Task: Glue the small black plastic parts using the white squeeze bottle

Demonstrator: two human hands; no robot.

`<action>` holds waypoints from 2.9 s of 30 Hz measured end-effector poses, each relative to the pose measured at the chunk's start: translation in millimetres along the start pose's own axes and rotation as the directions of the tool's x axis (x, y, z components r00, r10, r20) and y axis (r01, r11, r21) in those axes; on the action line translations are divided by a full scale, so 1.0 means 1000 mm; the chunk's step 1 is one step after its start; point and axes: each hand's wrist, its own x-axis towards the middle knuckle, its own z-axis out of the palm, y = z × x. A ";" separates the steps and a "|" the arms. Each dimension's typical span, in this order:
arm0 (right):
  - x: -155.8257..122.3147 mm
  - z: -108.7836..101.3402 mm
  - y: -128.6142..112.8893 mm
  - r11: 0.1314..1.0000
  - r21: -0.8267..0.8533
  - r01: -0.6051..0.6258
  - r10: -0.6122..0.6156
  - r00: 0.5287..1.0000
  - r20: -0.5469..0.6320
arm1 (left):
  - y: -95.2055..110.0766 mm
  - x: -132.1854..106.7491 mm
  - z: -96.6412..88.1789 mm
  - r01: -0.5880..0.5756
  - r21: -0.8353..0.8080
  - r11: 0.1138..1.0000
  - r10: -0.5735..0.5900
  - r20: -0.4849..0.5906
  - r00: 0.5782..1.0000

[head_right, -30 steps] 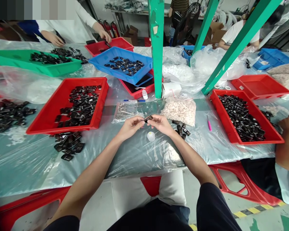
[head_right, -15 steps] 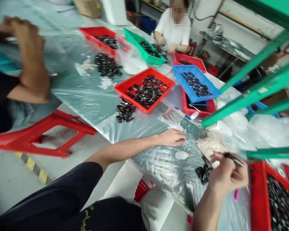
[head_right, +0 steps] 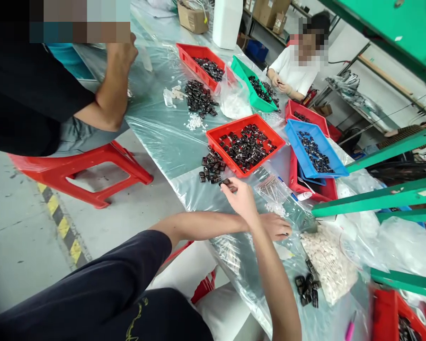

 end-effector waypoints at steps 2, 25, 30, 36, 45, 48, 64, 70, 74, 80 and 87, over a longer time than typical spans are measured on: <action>0.024 0.010 0.007 0.993 0.107 -0.049 0.050 0.999 -0.007 | -0.002 0.002 -0.002 -0.129 0.022 0.991 0.127 0.090 0.988; -0.331 -0.083 0.061 0.661 -0.347 -0.665 0.379 0.696 -0.609 | -0.011 -0.004 0.001 -0.158 -0.024 0.987 0.160 0.187 0.969; -0.365 -0.089 0.090 0.490 -0.385 -0.782 0.379 0.588 -0.714 | -0.008 -0.007 0.002 -0.139 -0.039 0.990 0.144 0.195 0.970; -0.357 -0.079 0.095 0.430 -0.429 -0.795 0.428 0.598 -0.678 | -0.007 -0.008 0.003 -0.138 -0.043 0.990 0.143 0.165 0.976; -0.373 -0.078 0.098 0.454 -0.564 -0.690 0.298 0.714 -0.633 | -0.002 -0.010 0.002 -0.151 -0.054 0.987 0.158 0.163 0.974; -0.375 -0.072 0.099 0.476 -0.548 -0.688 0.272 0.708 -0.652 | -0.001 -0.010 0.002 -0.152 -0.058 0.987 0.160 0.161 0.974; -0.354 -0.076 0.106 0.779 0.036 -0.626 0.343 0.379 -0.860 | 0.001 -0.009 0.000 -0.077 -0.238 0.968 0.123 0.184 0.975; -0.322 -0.086 0.097 0.882 0.399 -0.250 0.467 0.350 -0.812 | 0.008 -0.003 -0.016 0.013 -0.429 0.903 0.185 0.416 0.890; -0.294 -0.094 0.095 0.857 0.508 -0.093 0.504 0.364 -0.784 | 0.010 -0.004 -0.022 0.027 -0.412 0.911 0.192 0.482 0.855; -0.250 -0.107 0.091 0.871 0.492 -0.009 0.447 0.432 -0.783 | 0.011 -0.007 -0.014 0.065 -0.393 0.917 0.155 0.501 0.851; -0.194 -0.124 0.093 0.796 0.602 0.064 0.482 0.534 -0.694 | 0.010 -0.005 -0.020 0.084 -0.475 0.876 0.173 0.472 0.865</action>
